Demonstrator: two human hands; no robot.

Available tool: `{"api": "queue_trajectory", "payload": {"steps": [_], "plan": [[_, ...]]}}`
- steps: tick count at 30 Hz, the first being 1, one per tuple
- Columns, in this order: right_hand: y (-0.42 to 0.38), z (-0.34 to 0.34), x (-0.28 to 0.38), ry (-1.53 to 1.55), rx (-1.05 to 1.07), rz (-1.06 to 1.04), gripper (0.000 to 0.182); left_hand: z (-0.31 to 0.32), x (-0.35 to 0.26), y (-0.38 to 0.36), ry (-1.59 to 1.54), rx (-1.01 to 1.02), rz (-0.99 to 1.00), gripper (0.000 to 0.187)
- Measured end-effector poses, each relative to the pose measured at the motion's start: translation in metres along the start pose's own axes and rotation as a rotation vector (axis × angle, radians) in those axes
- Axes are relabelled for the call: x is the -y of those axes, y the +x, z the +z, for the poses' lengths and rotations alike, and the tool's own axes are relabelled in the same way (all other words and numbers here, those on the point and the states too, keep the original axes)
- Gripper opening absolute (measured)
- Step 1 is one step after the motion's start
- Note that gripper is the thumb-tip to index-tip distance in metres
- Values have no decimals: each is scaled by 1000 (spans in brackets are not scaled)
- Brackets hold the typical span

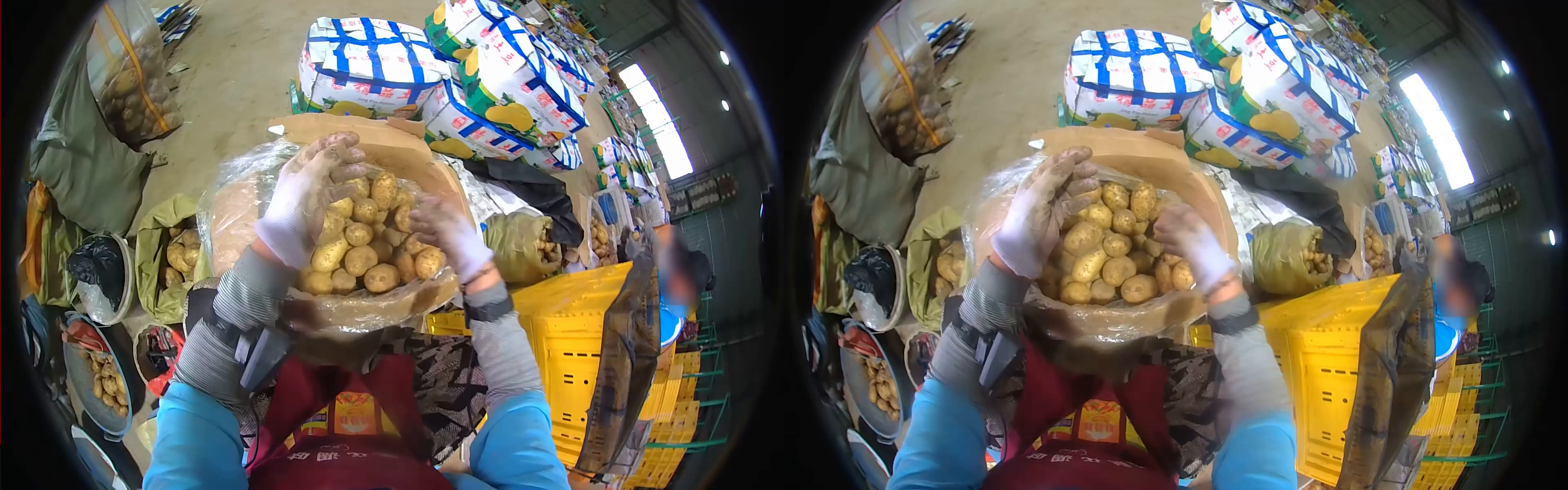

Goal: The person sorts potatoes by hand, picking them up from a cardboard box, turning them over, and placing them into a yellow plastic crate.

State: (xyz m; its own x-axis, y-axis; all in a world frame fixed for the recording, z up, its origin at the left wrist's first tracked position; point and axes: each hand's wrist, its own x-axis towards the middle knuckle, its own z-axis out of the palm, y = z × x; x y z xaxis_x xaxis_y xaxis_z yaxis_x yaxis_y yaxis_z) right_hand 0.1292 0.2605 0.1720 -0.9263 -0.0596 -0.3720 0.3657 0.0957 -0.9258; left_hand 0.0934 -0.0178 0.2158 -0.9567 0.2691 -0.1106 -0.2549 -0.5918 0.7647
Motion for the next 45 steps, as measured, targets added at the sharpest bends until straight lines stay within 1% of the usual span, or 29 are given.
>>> {"api": "queue_trajectory", "payload": {"steps": [1, 2, 3, 4, 7, 8, 10, 11, 12, 13, 15, 16, 18, 20, 21, 23, 24, 25, 27, 28, 29, 31, 32, 33, 35, 38, 41, 44, 45], "plan": [[27, 15, -12, -121, 13, 24, 46, -4, -2, 1, -36, -9, 18, 36], [67, 18, -40, -181, 37, 122, 43, -7, -3, 1, -73, -20, 36, 36], [97, 23, -64, -314, 10, 149, 45, -6, -7, -1, -96, -30, 41, 36], [121, 33, -75, -349, -40, 293, 62, -3, -13, -5, -117, -39, 47, 35], [250, 19, -237, -690, -171, 84, 71, -18, -10, 0, -170, -35, 27, 35], [220, 44, -197, -796, -232, 186, 76, -16, -11, 2, -166, -47, 19, 35], [194, 71, -160, -843, -324, 214, 76, -17, -8, 6, -186, -65, 17, 35], [190, 74, -154, -868, -376, 228, 76, -17, -9, 6, -190, -58, 38, 35], [194, 63, -162, -785, -329, 175, 74, -15, -10, 5, -194, -47, 58, 35], [211, 44, -199, -659, -320, 17, 68, -14, -11, 4, -200, -31, 76, 34], [201, 27, -188, -206, -167, 20, 65, -15, -11, 7, -196, -51, 14, 34], [188, 19, -172, 34, -122, 76, 67, -16, -9, 7, -195, -56, -17, 34], [141, 17, -110, 515, -31, 172, 71, -16, -1, 5, -196, -66, -20, 33], [93, 19, -47, 551, 69, 75, 76, -9, 4, 2, -165, -78, -30, 34], [74, 19, -24, 567, 120, 21, 79, -1, 6, 2, -85, -97, -86, 35], [50, 15, -2, 179, 128, -241, 79, 11, 14, 2, 83, -139, -182, 38], [37, 16, 7, -18, 128, -363, 80, 6, 30, 5, 111, -23, -151, 48], [22, 23, 15, -104, 80, -451, 78, 31, 16, -5, 262, -39, -265, 60], [-14, 44, 27, -276, -23, -618, 76, 28, 49, 0, 312, 90, -90, 70], [-33, 51, 34, -460, -79, -683, 73, 23, 69, 5, 334, 147, -13, 75], [-40, 52, 30, -561, -160, -695, 73, 18, 88, 10, 351, 202, 65, 80], [-47, 54, 19, -755, -320, -709, 72, 19, 90, 12, 424, 293, 93, 84], [-50, 55, 15, -758, -358, -759, 72, 18, 98, 12, 469, 276, 129, 85], [-50, 55, 14, -762, -368, -770, 72, 21, 94, 9, 516, 268, 128, 84], [-50, 55, 10, -771, -384, -784, 72, 26, 84, 1, 607, 247, 122, 81], [-50, 57, 16, -846, -390, -767, 74, 25, 83, 3, 720, 215, 170, 77], [-48, 56, 23, -719, -347, -748, 75, 18, 84, 7, 637, 227, 145, 70], [-38, 55, 12, -186, -192, -659, 76, 11, 84, 16, 445, 308, 28, 66], [-39, 51, 13, -347, -233, -698, 76, 17, 76, 14, 393, 301, -64, 65]]}}
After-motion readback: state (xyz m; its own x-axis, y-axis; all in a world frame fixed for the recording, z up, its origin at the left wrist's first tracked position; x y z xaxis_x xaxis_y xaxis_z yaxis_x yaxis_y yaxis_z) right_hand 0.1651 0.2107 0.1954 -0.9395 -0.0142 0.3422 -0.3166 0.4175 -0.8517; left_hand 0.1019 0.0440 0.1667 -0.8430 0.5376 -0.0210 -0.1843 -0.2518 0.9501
